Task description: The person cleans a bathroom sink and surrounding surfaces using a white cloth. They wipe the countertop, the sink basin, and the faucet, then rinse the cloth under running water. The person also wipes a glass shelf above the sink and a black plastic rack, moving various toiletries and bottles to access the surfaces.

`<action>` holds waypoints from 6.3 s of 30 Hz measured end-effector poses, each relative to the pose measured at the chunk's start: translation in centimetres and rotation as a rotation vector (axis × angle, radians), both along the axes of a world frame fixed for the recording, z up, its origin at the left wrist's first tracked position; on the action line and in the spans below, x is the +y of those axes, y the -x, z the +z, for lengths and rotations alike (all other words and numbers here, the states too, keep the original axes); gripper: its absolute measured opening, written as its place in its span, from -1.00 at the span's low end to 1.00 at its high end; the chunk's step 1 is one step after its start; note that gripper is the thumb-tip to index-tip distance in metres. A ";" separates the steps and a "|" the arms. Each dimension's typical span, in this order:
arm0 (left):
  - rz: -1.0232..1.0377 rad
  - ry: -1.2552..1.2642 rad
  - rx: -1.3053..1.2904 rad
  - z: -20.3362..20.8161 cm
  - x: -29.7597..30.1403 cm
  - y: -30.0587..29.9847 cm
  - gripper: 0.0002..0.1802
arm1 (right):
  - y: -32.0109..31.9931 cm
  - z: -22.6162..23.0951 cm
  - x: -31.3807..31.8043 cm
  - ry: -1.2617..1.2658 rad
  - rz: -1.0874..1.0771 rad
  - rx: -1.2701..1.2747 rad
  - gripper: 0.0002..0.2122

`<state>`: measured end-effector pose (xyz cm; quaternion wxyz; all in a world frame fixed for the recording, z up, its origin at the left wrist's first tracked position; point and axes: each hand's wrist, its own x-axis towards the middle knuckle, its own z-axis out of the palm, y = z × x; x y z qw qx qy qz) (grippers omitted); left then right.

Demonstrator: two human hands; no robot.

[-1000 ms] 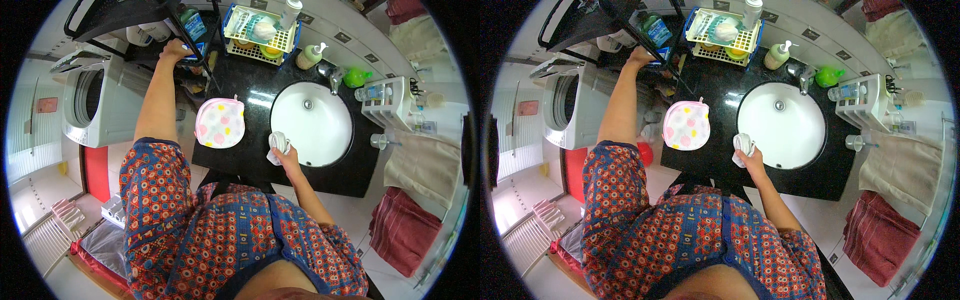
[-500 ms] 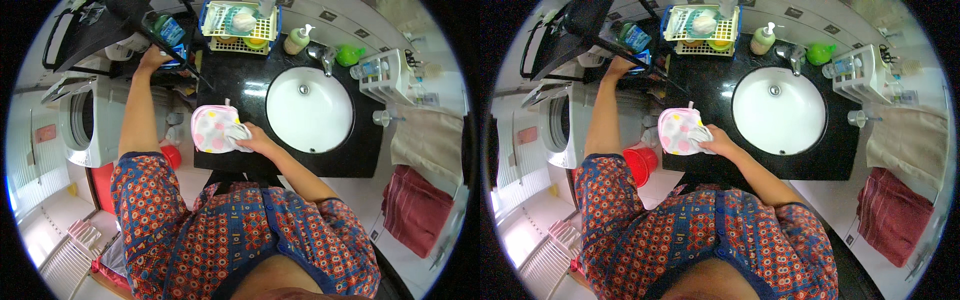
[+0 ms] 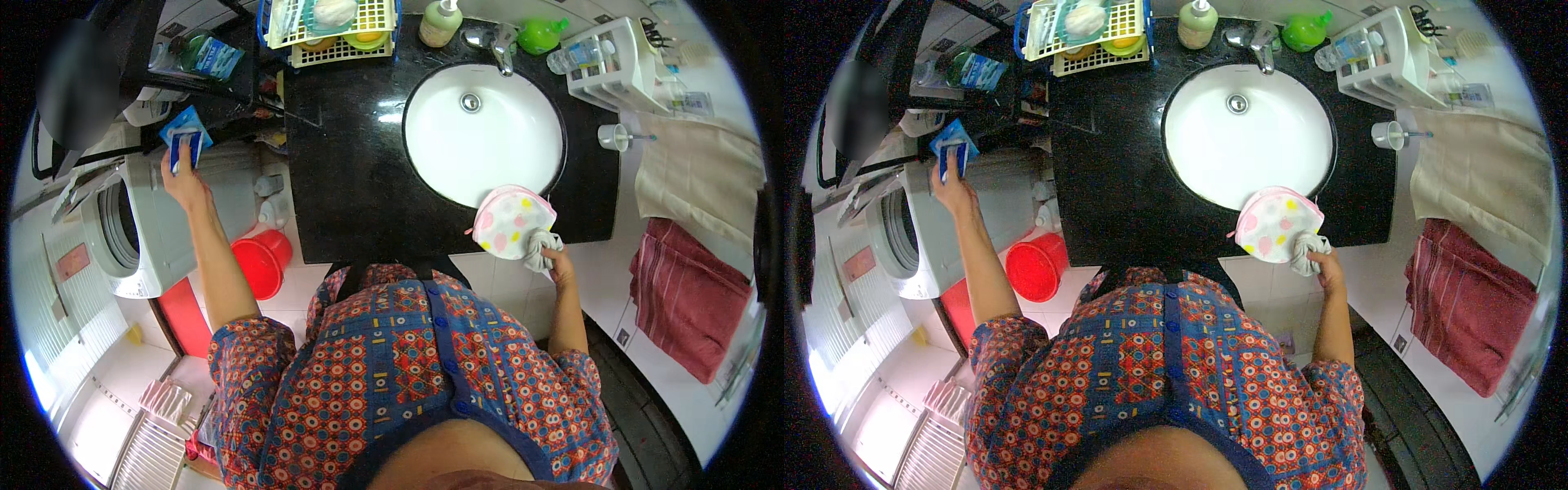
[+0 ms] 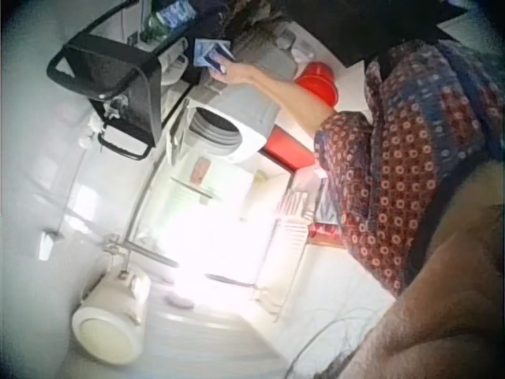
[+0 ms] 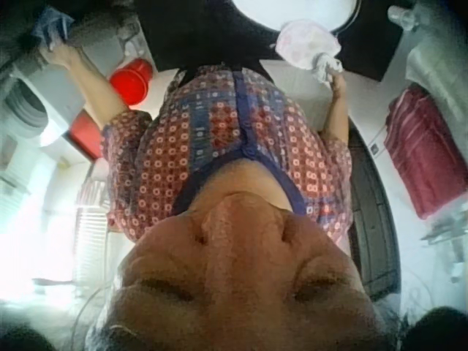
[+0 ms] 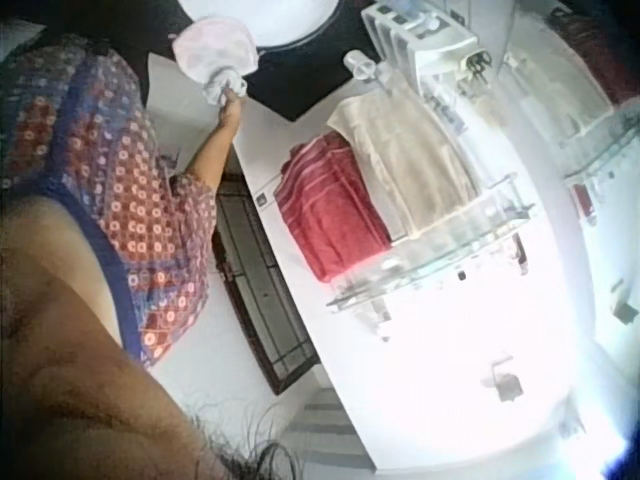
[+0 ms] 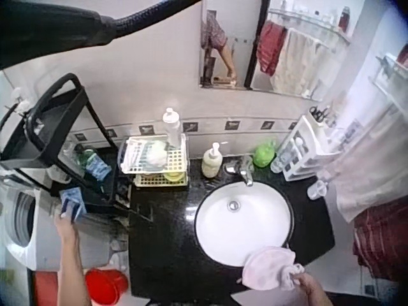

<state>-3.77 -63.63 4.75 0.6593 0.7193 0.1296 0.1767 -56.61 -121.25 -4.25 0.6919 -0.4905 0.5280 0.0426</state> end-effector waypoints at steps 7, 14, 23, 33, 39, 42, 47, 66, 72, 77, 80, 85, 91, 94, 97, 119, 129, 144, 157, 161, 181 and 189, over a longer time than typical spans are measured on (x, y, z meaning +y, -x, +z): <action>-0.453 0.072 0.454 -3.5 -6.4 8.5 -0.44 | 1.2 1.3 0.4 0.383 0.271 0.254 -0.59; -0.759 -0.623 0.284 -13.8 -14.5 11.9 -0.44 | -5.3 11.4 -0.3 0.023 -0.131 -0.412 -0.68; -0.627 -0.824 0.137 -13.8 -13.6 10.1 -0.27 | -9.9 17.5 2.0 0.596 0.095 -0.421 -0.69; -1.443 -0.172 -0.100 6.5 -28.1 18.8 -0.28 | -9.4 25.8 9.9 0.579 0.045 -0.573 -0.71; -2.012 0.162 0.072 15.8 -34.3 25.6 -0.22 | -9.1 29.9 13.0 1.308 0.548 -0.472 -0.66; -2.091 0.175 0.343 17.0 -35.3 26.5 -0.66 | -7.0 31.4 11.5 1.516 0.395 -0.509 -0.73; -1.570 -0.313 -0.812 21.1 -38.6 30.7 -0.81 | -1.6 31.2 10.7 0.756 -0.013 -0.767 -0.69; -1.418 0.472 -1.227 28.4 -57.2 53.1 -0.67 | 18.7 38.9 -0.7 0.824 -0.217 -1.505 -0.58; -1.724 0.084 -1.389 30.8 -57.7 56.8 -0.37 | 22.9 40.5 -4.7 0.887 -0.640 -1.671 -0.53; -1.852 0.107 -1.450 31.5 -59.1 57.5 -0.42 | 20.5 45.4 -10.7 1.368 -0.769 -1.017 -0.65; -1.883 0.193 -1.409 31.4 -59.7 57.2 -0.46 | 21.2 46.9 -14.6 1.896 -0.749 -0.328 -0.77; -1.867 0.163 -1.284 30.4 -59.4 54.9 -0.63 | 20.7 46.8 -12.7 1.871 -0.519 -0.485 -0.85; -1.845 0.189 -1.129 30.4 -59.1 53.3 -0.70 | 21.2 46.9 -14.1 2.050 -0.575 -0.394 -0.85; -1.839 0.192 -1.097 30.1 -59.1 52.5 -0.73 | 21.0 46.9 -15.4 1.880 -0.657 -0.634 -0.84; -1.841 0.175 -1.072 29.8 -58.7 51.9 -0.74 | 20.7 47.9 -16.3 2.206 -0.527 -0.284 -0.82; -1.840 0.179 -0.948 28.5 -58.6 49.3 -0.81 | 20.8 51.8 -16.3 2.395 -0.286 0.340 -0.78; -1.887 0.260 -0.876 28.9 -59.4 49.7 -0.81 | 20.2 53.7 -17.3 2.426 -0.129 0.384 -0.72; -1.968 0.483 -1.056 33.7 -59.6 51.9 -0.68 | 16.7 51.2 -3.6 2.279 -0.828 -0.744 -0.76; -2.340 0.797 0.317 32.9 -61.0 51.5 -0.75 | 11.2 49.1 -5.4 2.426 0.061 0.632 -0.44; -2.316 1.139 0.298 32.2 -63.2 51.3 -0.69 | 9.6 49.8 -6.8 2.424 0.152 0.985 -0.39; -2.392 0.981 0.064 32.0 -64.4 49.5 -0.47 | 8.2 50.2 -10.5 2.672 0.463 0.532 -0.60; -2.169 1.100 0.165 31.9 -66.0 45.8 -0.49 | 1.9 49.9 -13.8 2.670 0.368 0.673 -0.60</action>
